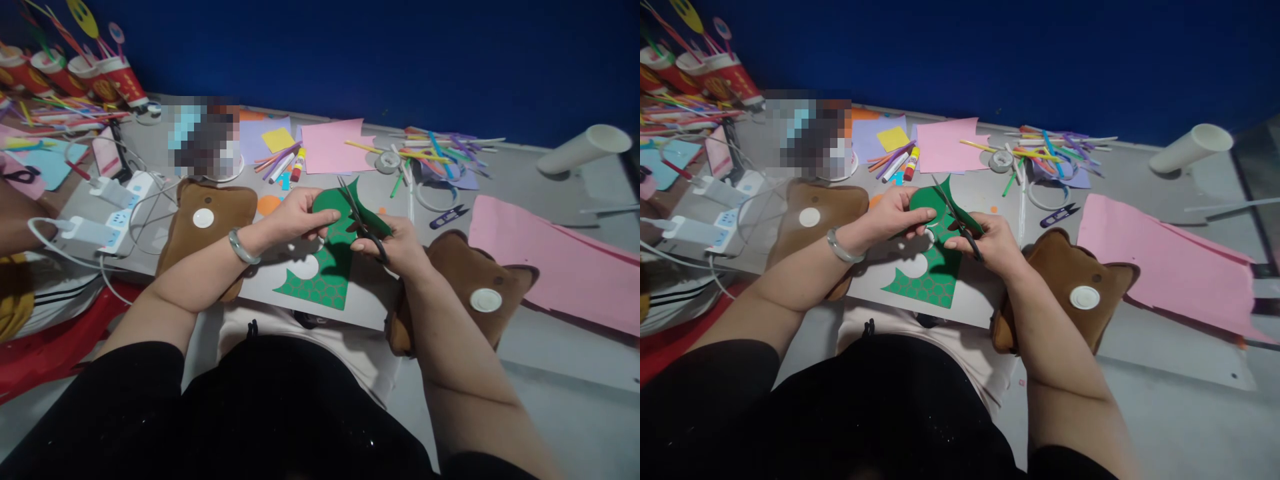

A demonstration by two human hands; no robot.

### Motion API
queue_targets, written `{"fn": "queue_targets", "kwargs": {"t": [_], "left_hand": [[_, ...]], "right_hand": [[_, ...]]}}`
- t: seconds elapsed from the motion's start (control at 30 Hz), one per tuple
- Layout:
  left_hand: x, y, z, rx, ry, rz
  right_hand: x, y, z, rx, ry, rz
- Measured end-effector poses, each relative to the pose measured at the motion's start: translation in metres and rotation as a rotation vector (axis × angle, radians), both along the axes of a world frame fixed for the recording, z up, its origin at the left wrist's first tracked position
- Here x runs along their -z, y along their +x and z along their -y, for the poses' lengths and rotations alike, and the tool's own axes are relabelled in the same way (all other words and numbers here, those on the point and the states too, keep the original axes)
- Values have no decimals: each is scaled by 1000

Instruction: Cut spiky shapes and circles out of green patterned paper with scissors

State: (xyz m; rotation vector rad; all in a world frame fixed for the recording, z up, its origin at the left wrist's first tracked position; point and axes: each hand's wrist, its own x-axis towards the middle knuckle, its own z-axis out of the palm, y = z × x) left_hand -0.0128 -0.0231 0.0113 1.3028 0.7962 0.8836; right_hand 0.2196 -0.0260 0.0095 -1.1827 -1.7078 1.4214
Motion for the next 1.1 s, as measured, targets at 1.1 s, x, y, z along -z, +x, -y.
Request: {"fn": "queue_targets", "kwargs": {"t": [1.1], "left_hand": [[-9, -14, -7, 52, 11, -137]], "right_hand": [[-7, 3, 2, -50, 9, 54]]}}
